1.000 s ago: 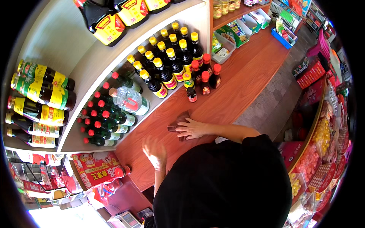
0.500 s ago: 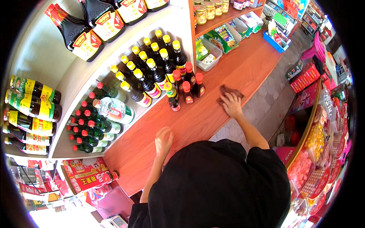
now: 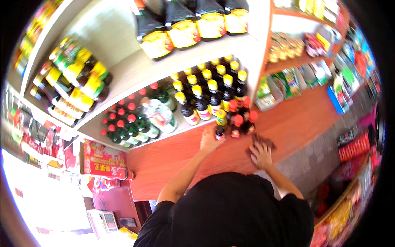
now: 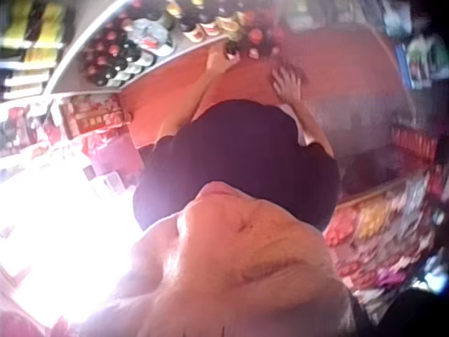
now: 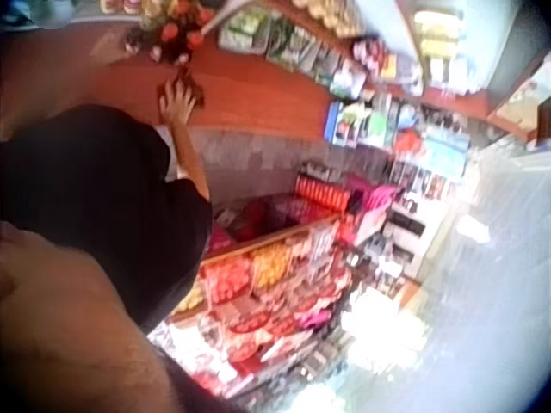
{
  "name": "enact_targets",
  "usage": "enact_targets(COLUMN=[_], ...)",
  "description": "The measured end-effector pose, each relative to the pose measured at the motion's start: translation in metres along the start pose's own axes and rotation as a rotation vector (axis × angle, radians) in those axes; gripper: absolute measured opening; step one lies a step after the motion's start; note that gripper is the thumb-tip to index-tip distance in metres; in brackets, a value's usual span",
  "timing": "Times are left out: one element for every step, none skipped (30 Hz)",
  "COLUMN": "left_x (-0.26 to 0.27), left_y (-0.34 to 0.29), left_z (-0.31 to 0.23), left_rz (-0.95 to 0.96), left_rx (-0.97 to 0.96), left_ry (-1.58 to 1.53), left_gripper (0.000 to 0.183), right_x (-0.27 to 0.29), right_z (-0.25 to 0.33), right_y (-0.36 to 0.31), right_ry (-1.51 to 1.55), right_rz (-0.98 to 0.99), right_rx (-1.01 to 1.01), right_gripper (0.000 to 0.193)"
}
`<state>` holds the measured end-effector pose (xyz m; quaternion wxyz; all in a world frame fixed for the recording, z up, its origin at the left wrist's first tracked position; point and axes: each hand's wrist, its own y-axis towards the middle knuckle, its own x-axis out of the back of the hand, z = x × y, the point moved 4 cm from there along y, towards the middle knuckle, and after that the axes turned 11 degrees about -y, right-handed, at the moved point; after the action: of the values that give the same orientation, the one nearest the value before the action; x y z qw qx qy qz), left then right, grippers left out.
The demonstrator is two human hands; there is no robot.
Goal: The person wipes a shelf with a cloth, then repeatedly picks up bottles of sauces and condiments from a counter and places them onto the shelf. The person handles multiple bottles one at a time, arranging them in rows on the shelf.
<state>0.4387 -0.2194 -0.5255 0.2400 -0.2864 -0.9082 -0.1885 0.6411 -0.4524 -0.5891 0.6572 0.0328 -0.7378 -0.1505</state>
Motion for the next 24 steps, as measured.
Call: enact_targets(left_x=[-0.005, -0.008, -0.014, -0.019, -0.021, -0.021, -0.019, -0.017, -0.015, -0.01, 0.0, 0.005, 0.005, 0.006, 0.006, 0.008, 0.01, 0.011, 0.014, 0.017, 0.019, 0.022, 0.024, 0.027], left_y=[0.003, 0.004, 0.004, 0.003, 0.001, 0.001, 0.0, -0.004, -0.004, -0.007, -0.012, -0.019, -0.026, -0.035, -0.042, -0.047, -0.051, -0.056, -0.059, -0.063, -0.068, -0.074, -0.082, -0.09], left_z=[0.003, 0.007, 0.011, 0.016, 0.016, 0.018, 0.015, 0.015, 0.015, 0.008, -0.008, -0.015, -0.011, -0.005, 0.002, 0.004, 0.007, 0.008, 0.009, 0.008, 0.008, 0.01, 0.013, 0.018], left_rz=[0.01, 0.017, 0.007, -0.004, -0.002, -0.004, -0.002, -0.002, -0.007, 0.013, 0.035, 0.057, 0.034, 0.009, -0.017, 0.008, 0.03, 0.052, 0.061, 0.07, 0.08, 0.052, 0.019, -0.011], left_rx=[0.02, 0.038, 0.072, 0.104, 0.133, 0.16, 0.187, 0.194, 0.197, 0.235, 0.276, 0.317, 0.28, 0.246, 0.212, 0.222, 0.233, 0.243, 0.236, 0.229, 0.22, 0.223, 0.228, 0.237], left_ry=[-0.034, -0.069, -0.093, -0.119, -0.124, -0.13, -0.113, -0.111, -0.112, -0.102, -0.09, -0.082, -0.101, -0.121, -0.141, -0.161, -0.183, -0.206, -0.228, -0.249, -0.271, -0.241, -0.215, -0.199], left_gripper=[0.076, 0.074, 0.072, 0.07, 0.068, 0.066, 0.064, 0.063, 0.061, 0.06, 0.06, 0.06, 0.06, 0.059, 0.059, 0.062, 0.066, 0.069, 0.073, 0.078, 0.083, 0.086, 0.09, 0.09], right_x=[0.005, 0.022, 0.027, 0.036, 0.036, 0.036, 0.043, 0.056, 0.071, 0.085, 0.102, 0.111, 0.113, 0.11, 0.107, 0.096, 0.083, 0.072, 0.067, 0.063, 0.058, 0.058, 0.058, 0.058], right_z=[0.011, 0.019, 0.019, 0.016, 0.008, -0.002, -0.01, -0.015, -0.021, -0.021, -0.018, -0.017, -0.015, -0.011, -0.008, -0.009, -0.011, -0.014, -0.017, -0.02, -0.021, -0.021, -0.021, -0.021], right_y=[-0.002, 0.007, 0.013, 0.023, 0.03, 0.039, 0.051, 0.063, 0.076, 0.089, 0.101, 0.11, 0.116, 0.124, 0.129, 0.131, 0.134, 0.133, 0.135, 0.137, 0.138, 0.139, 0.14, 0.14], right_ry=[0.07, 0.152, 0.244, 0.286, 0.401, 0.514, 0.481, 0.452, 0.421, 0.494, 0.568, 0.639, 0.602, 0.565, 0.528, 0.561, 0.59, 0.619, 0.646, 0.673, 0.699, 0.656, 0.611, 0.565], right_rz=[0.059, 0.079, 0.116, 0.056, -0.001, -0.054, -0.162, -0.266, -0.369, -0.375, -0.379, -0.379, -0.391, -0.4, -0.409, -0.348, -0.287, -0.225, -0.229, -0.234, -0.239, -0.301, -0.361, -0.42], right_rx=[0.077, 0.119, 0.11, 0.142, 0.081, 0.021, -0.031, -0.085, -0.138, -0.198, -0.26, -0.323, -0.292, -0.257, -0.223, -0.273, -0.319, -0.366, -0.366, -0.367, -0.368, -0.333, -0.293, -0.255], right_gripper=[0.054, 0.053, 0.051, 0.05, 0.049, 0.049, 0.05, 0.05, 0.051, 0.051, 0.051, 0.052, 0.052, 0.051, 0.051, 0.047, 0.043, 0.039, 0.037, 0.035, 0.033, 0.032, 0.03, 0.028])
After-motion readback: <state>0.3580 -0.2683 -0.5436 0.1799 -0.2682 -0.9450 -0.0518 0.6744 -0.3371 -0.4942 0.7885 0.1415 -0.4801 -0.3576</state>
